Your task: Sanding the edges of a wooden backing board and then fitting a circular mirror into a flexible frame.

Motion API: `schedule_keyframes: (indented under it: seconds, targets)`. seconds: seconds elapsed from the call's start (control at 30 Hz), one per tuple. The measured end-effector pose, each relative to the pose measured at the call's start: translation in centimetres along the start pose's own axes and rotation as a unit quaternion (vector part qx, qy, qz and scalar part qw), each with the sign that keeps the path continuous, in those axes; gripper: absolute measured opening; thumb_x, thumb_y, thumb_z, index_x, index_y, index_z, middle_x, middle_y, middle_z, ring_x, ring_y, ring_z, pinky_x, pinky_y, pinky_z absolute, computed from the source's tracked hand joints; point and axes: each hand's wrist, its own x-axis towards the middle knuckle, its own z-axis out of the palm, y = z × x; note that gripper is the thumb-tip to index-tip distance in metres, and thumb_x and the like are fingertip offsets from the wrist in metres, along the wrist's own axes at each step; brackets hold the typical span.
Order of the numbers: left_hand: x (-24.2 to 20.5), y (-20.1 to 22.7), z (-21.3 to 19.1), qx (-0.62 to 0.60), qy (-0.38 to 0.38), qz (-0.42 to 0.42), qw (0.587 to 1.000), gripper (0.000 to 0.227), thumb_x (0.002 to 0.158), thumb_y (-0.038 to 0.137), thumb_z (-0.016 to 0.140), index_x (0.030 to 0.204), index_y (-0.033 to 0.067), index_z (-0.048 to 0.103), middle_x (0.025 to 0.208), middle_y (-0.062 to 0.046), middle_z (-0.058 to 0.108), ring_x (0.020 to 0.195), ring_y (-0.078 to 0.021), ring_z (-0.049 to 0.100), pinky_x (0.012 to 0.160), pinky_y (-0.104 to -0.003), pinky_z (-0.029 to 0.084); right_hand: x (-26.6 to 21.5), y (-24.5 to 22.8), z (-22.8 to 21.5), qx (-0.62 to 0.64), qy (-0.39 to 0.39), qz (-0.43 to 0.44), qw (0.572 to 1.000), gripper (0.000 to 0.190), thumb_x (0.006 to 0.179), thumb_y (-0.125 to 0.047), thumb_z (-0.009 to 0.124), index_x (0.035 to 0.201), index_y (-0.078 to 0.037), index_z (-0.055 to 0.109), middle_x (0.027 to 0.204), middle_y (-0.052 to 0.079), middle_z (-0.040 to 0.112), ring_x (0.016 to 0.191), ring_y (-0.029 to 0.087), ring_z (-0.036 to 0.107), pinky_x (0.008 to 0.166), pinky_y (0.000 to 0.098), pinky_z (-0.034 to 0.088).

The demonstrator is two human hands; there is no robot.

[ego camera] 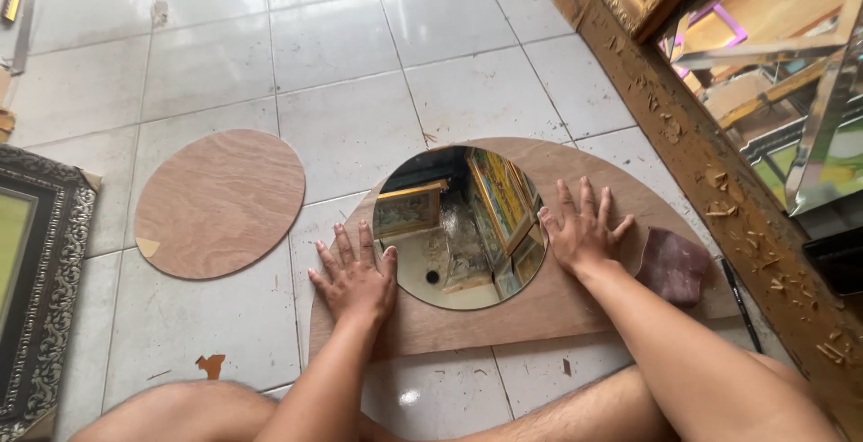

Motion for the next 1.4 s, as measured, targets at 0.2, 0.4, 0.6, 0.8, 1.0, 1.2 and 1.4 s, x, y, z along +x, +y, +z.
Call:
schedule_keyframes:
  seconds: [0.2,0.4,0.6,0.8,1.0,1.2,1.4]
  targets:
    - [1.7,-1.2,-11.8,0.129,-0.272,0.107,0.948,0.089,0.100,0.080,0.046,0.172,0.0279,0.046,0.189,-0.011,0.015,0.173,-0.0351,0.021,0.137,-0.069,0.027,0.1,1.2,-10.1,-0.040,-0.204,0.015,0.978,0.077,0.112,-0.080,0.017,0.179,-0.045,0.030,0.193,0.000,0.014,0.178,0.034,0.002,0.132,0.0803,0.007]
    - [-12.8,-9.1,-30.6,0.462,-0.379,0.249,0.762,0.031,0.121,0.056,0.052,0.152,0.0526,0.055,0.135,-0.006,0.068,0.118,-0.0228,0.073,0.101,-0.047,0.064,-12.3,13.9,-16.6,-0.015,-0.184,0.016,0.983,0.065,0.101,-0.065,0.060,0.160,-0.038,0.063,0.166,-0.014,0.066,0.149,0.019,0.069,0.125,0.0350,0.058]
    - [-20.4,-9.6,-28.6,0.365,-0.136,0.006,0.921,0.081,0.103,0.093,0.018,0.138,0.0381,0.066,0.126,0.000,0.080,0.107,-0.0142,0.085,0.081,-0.028,0.075,-28.0,14.1,-18.2,-0.043,-0.006,0.102,0.994,0.048,0.106,-0.064,0.042,0.144,-0.056,0.070,0.156,-0.031,0.065,0.143,0.015,0.068,0.118,0.0453,0.063]
    - [-22.3,-7.4,-28.5,0.324,-0.109,-0.022,0.939,0.081,0.106,0.089,0.020,0.141,0.0326,0.067,0.126,0.002,0.078,0.113,-0.0191,0.077,0.102,-0.047,0.055,-30.0,12.4,-17.5,-0.054,0.092,0.130,0.986,0.049,0.104,-0.065,0.049,0.141,-0.047,0.075,0.160,-0.021,0.065,0.146,0.023,0.064,0.113,0.0444,0.061]
    - [-25.1,-5.3,-27.5,0.398,-0.071,0.102,0.909,0.084,0.103,0.097,0.023,0.117,0.0344,0.076,0.111,0.003,0.077,0.099,-0.0198,0.066,0.094,-0.052,0.041,-31.9,13.1,-16.5,-0.003,0.192,0.059,0.980,0.052,0.100,-0.051,0.060,0.147,-0.035,0.075,0.170,0.000,0.060,0.154,0.032,0.056,0.117,0.0492,0.056]
    - [-27.1,-0.7,-12.6,0.395,-0.095,0.239,0.882,0.131,0.102,0.115,0.030,0.120,-0.0054,0.080,0.110,-0.043,0.076,0.135,-0.0827,0.050,0.112,-0.082,0.028,-36.9,12.5,-15.9,-0.024,0.124,0.105,0.986,0.076,0.099,-0.061,0.048,0.172,-0.044,0.035,0.191,0.007,0.021,0.171,0.053,0.025,0.114,0.0667,0.058]
    - [-27.7,4.2,-19.5,0.391,-0.292,0.217,0.845,0.100,0.103,0.090,-0.004,0.120,0.0370,0.079,0.112,0.004,0.079,0.123,-0.0284,0.064,0.125,-0.079,0.020,-42.0,15.2,-14.4,0.127,0.182,0.018,0.975,0.079,0.100,-0.051,0.060,0.174,-0.030,0.040,0.188,0.017,0.023,0.169,0.047,0.025,0.129,0.0626,0.032]
